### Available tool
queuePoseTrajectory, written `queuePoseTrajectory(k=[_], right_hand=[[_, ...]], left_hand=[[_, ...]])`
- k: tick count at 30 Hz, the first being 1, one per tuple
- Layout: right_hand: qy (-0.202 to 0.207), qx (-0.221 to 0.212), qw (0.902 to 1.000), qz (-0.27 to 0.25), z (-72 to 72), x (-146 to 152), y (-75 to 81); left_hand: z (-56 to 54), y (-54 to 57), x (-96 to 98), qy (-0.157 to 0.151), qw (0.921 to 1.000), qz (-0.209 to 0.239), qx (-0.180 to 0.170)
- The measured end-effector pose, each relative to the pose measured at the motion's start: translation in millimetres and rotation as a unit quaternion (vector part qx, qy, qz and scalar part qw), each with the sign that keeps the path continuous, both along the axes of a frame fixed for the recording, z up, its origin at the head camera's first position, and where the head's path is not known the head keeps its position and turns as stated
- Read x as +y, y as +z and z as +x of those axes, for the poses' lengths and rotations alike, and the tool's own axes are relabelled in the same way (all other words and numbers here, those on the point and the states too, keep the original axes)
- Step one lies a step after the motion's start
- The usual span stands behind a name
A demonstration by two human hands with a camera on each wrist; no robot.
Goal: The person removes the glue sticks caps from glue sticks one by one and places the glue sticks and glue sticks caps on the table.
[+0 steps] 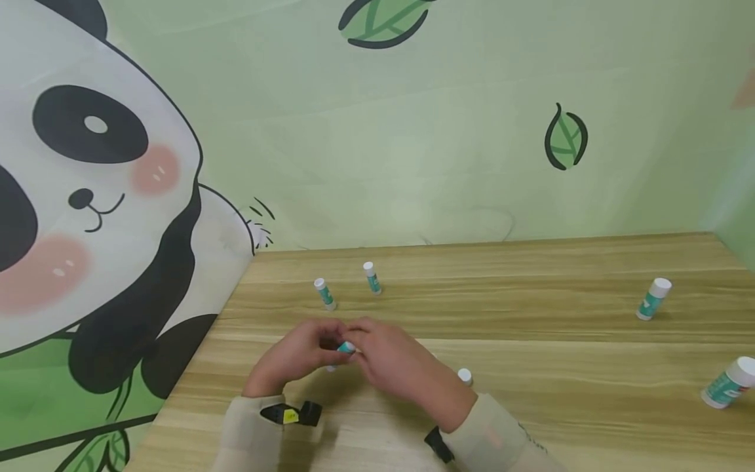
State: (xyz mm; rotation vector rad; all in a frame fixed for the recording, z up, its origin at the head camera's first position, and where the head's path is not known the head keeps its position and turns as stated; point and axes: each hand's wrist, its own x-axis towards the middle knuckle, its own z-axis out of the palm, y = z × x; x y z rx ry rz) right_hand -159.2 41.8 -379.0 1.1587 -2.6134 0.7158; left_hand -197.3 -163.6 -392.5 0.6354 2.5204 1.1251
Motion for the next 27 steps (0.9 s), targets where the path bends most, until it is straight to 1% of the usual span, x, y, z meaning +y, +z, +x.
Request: queuePoseTrajectory(k=[5,9,16,19,27], right_hand=[[-0.02,-0.014,0.9994,-0.025,-0.7,0.1,0.0],[-0.034,-0.024,0.9987,-0.031,-1.5,0.4,0.4],[-0.028,-0.013,0.9985,-0.045,-2.9,1.3,1.2],[-0.027,-0.015,0.9982,-0.052,-2.3,2.5,2.4],[-0.024,-0.019,0.9984,-0.047,-1.3,4.4,6.1]], left_hand=[[0.7,0.3,1.5,-0.004,1.0,-0.001,0.0],[1.8,1.9,3.0,-0.012,0.9999,0.001,0.002],[3.1,5.1,5.7,-0.016,0.9998,0.008,-0.001],[4.0,6.3,6.5,-0.015,0.9998,0.01,-0.003],[5.2,8.4,6.5,-0.027,0.9995,0.016,0.005]])
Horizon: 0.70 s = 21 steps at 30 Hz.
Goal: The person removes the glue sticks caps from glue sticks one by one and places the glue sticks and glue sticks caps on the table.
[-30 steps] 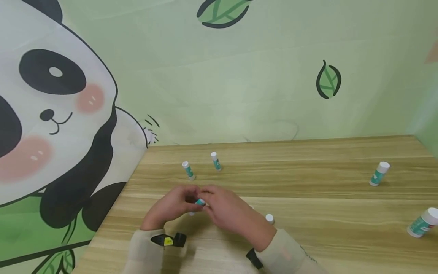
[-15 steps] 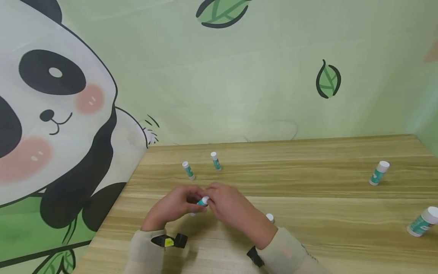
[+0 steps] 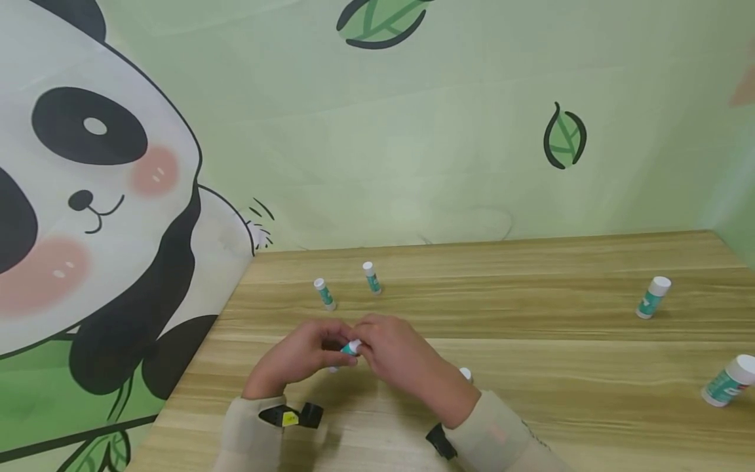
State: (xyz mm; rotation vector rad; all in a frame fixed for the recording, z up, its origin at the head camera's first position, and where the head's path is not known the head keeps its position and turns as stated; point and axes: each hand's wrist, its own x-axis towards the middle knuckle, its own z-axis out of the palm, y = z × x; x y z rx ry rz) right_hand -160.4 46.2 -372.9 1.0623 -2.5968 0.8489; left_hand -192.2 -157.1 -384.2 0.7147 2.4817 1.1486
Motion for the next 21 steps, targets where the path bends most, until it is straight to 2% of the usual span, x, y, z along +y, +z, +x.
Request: queuePoseTrajectory(k=[7,12,21], right_hand=[[0.005,-0.002,1.0,0.006,0.1,0.7,2.4],[0.01,0.004,0.9999,0.004,-0.1,2.7,2.8],[0.004,0.026,0.9996,-0.005,-1.9,9.2,5.6]], left_hand=[[0.3,0.1,-1.2,-0.011,0.9999,0.007,0.003],[-0.2,-0.2,-2.3,-0.016,0.9998,0.013,-0.007],[-2.0,-1.5,-4.9,-0.01,0.9995,0.02,-0.025]])
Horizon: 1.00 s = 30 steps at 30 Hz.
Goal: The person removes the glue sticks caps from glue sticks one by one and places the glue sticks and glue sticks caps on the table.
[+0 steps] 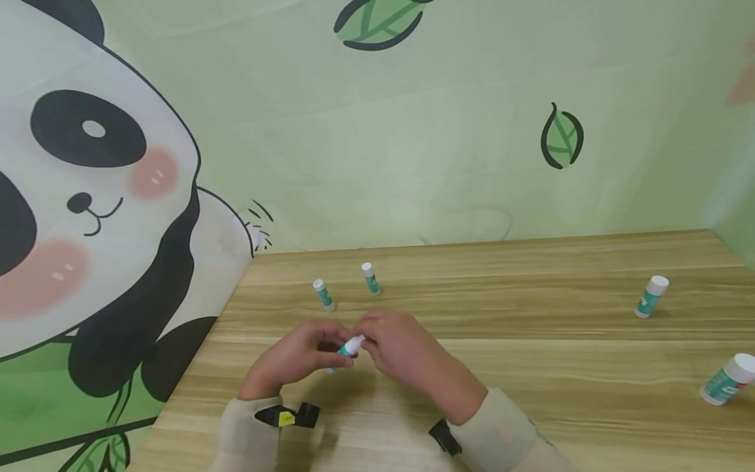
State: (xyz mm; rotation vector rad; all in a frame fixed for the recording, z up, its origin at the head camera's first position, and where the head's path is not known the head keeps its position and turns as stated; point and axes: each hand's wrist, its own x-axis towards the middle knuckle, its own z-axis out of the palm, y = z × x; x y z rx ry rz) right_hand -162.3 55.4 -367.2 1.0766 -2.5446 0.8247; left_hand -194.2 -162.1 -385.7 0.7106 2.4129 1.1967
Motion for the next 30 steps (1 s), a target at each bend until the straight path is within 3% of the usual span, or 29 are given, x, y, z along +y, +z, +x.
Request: queuePoseTrajectory(k=[14,30], right_hand=[[-0.032,-0.013,0.9993,0.017,-1.1,11.4,7.1],[-0.035,0.015,0.9993,-0.008,-3.2,22.1,9.3]], left_hand=[[0.6,-0.1,3.0,0.006,0.9997,0.005,-0.022],[0.1,-5.8,9.6,-0.001,0.9995,0.022,-0.024]])
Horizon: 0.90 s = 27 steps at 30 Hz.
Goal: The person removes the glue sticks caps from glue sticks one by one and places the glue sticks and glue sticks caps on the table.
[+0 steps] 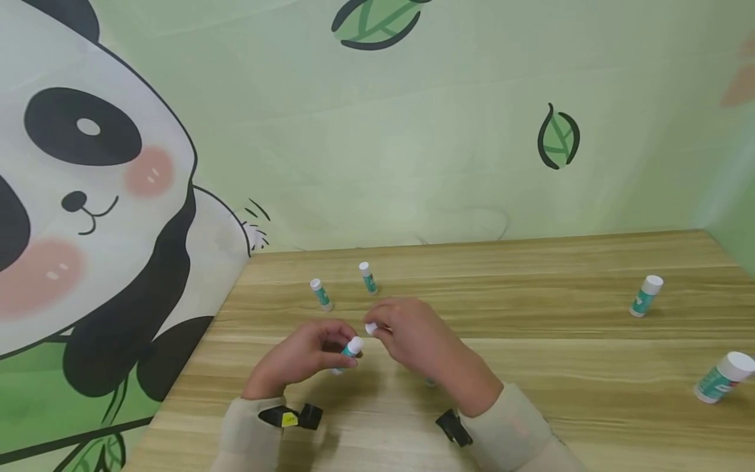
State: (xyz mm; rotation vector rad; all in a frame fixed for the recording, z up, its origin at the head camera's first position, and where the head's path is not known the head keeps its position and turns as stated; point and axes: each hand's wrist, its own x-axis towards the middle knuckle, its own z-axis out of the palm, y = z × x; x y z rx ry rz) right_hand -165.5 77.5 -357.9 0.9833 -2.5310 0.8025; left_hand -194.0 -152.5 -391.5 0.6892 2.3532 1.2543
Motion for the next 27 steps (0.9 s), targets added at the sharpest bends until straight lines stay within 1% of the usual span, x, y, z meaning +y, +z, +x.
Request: queuePoseTrajectory(k=[5,13,21,27], right_hand=[[0.0,-0.002,1.0,-0.003,0.9,3.6,0.8],[-0.008,-0.011,0.9999,0.0,3.2,13.0,2.9],[-0.021,-0.03,0.9992,0.015,7.4,17.3,4.1],[-0.03,-0.05,0.9978,0.032,13.2,23.0,4.6]], left_hand=[[0.3,-2.9,4.6,-0.003,1.0,0.002,-0.002],[1.0,-9.7,17.9,-0.035,0.999,0.026,0.003],[4.2,-11.7,27.8,-0.036,0.9992,-0.005,0.014],[6.4,-11.4,31.8,-0.04,0.9991,-0.012,0.009]])
